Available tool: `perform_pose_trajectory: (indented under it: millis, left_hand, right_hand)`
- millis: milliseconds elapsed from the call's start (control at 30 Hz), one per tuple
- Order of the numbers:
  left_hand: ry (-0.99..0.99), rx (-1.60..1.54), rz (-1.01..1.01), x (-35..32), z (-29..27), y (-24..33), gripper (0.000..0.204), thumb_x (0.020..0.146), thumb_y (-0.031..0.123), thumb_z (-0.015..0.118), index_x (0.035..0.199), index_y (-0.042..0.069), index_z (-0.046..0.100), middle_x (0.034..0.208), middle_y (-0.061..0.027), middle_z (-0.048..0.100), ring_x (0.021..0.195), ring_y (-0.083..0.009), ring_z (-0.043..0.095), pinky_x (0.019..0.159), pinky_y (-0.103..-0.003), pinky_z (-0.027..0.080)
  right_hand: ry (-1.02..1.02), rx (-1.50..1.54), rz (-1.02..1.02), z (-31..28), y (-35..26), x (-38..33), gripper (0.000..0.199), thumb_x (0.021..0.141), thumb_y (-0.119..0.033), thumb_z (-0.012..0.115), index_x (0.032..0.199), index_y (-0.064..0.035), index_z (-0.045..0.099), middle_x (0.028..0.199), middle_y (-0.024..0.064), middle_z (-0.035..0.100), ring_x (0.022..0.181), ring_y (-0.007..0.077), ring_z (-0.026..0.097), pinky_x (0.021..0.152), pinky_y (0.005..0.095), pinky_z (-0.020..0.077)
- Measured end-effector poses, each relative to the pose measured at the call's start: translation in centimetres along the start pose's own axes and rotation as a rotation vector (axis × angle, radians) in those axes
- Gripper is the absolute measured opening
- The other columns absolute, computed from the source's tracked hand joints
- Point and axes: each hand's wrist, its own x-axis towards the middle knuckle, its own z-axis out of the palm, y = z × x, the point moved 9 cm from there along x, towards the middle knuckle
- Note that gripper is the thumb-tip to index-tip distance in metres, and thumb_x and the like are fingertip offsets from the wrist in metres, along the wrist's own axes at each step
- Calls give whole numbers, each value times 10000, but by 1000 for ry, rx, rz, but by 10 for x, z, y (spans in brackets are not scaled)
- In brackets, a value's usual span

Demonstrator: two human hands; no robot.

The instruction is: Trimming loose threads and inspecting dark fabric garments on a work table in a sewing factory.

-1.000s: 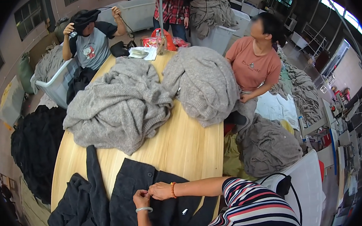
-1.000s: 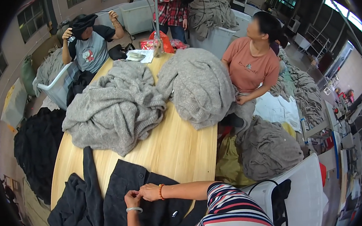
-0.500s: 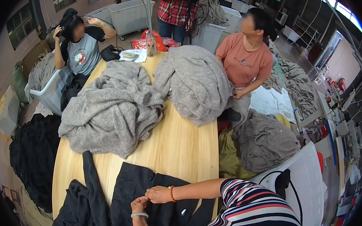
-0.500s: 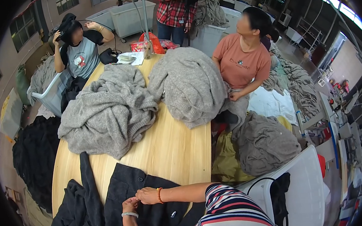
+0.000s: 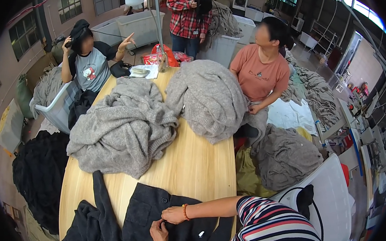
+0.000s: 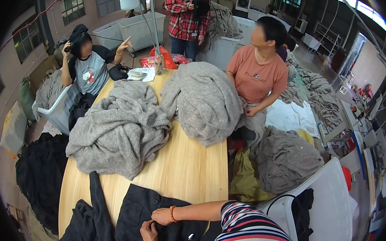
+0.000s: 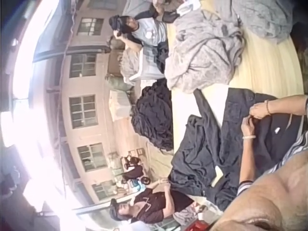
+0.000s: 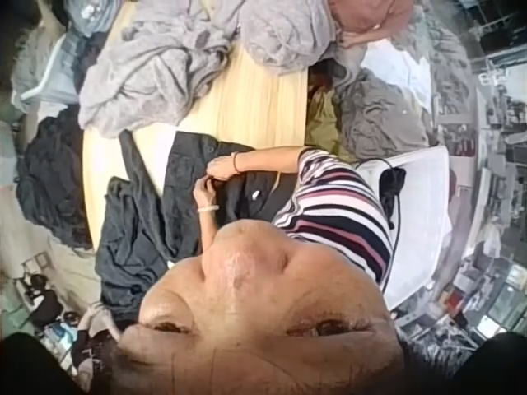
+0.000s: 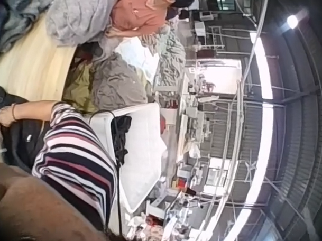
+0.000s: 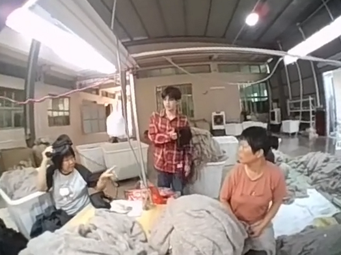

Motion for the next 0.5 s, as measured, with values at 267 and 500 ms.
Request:
perform_pose_trajectory:
  millis: [267,500]
  left_hand:
    - [51,-47,30,-2,-3,-2,116,800,-13,585,884,-12,666,782,-168,615,723,-326,622,660,-362,481]
    - [18,-120,0,-2,1,-21,56,796,13,627,831,-13,663,745,-157,619,658,-291,616,625,-334,479]
  right_hand:
    - [106,-68,-20,-6,-6,-5,131,744,-13,560,824,56,638,883,222,605,855,368,615,750,417,503]
    - [91,-20,-26,-3,-9,-8,135,784,-74,580,847,32,635,869,199,603,824,357,621,722,424,501]
